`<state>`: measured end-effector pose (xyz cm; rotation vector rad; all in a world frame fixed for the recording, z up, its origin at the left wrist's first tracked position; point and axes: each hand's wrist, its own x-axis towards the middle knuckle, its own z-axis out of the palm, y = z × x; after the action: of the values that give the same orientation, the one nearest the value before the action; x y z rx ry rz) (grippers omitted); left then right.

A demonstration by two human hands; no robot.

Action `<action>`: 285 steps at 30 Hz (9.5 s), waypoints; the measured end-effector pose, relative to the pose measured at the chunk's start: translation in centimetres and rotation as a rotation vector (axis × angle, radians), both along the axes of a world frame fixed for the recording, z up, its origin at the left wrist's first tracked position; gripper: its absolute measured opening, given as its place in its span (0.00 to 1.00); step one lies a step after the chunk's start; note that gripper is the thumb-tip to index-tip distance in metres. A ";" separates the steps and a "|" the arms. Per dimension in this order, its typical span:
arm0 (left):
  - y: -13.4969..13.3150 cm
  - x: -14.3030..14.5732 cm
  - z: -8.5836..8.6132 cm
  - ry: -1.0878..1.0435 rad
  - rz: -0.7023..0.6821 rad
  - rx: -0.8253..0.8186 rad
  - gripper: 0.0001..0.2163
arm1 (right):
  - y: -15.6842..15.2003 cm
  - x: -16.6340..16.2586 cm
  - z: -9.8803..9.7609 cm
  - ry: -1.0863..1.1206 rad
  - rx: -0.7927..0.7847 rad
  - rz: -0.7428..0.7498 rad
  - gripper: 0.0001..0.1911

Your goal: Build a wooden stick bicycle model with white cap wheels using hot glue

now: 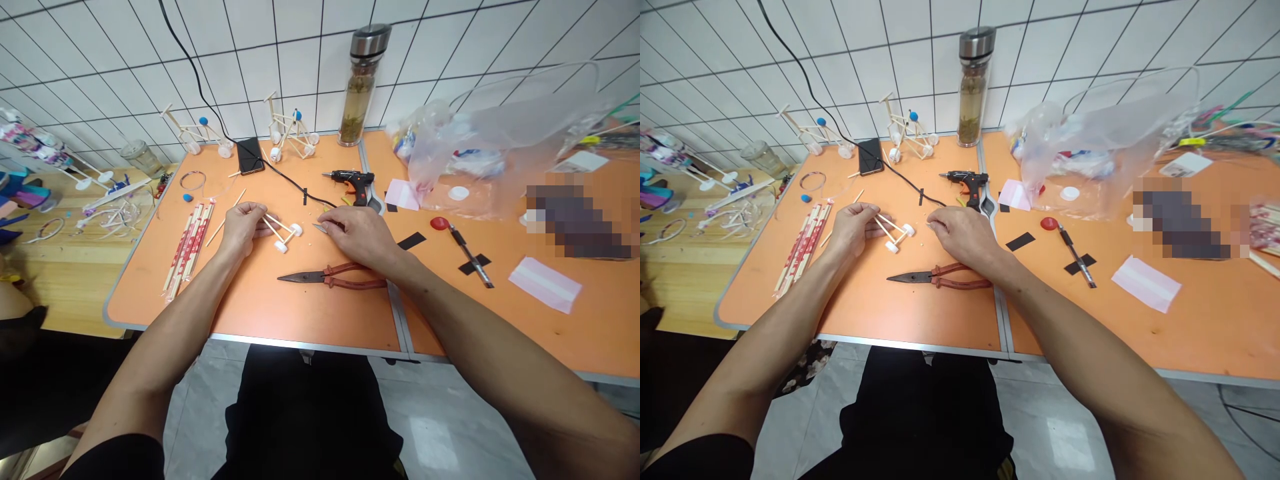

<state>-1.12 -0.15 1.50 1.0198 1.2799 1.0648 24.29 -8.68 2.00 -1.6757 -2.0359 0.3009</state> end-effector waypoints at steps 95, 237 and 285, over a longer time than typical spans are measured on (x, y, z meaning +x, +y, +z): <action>-1.0 -0.4 3.7 -0.092 -0.042 -0.117 0.04 | -0.3 -0.9 -0.2 0.022 0.116 0.119 0.15; -0.4 -0.8 3.4 -0.159 0.053 -0.072 0.07 | -4.3 -1.2 4.2 -0.230 -0.131 0.019 0.19; -0.8 0.3 1.6 -0.188 0.022 -0.068 0.06 | -3.6 -1.0 4.3 -0.209 -0.025 -0.085 0.17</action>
<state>-0.86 -0.99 3.06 0.8355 1.1682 1.0997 23.30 -12.29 6.31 -1.8716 -2.1075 0.1274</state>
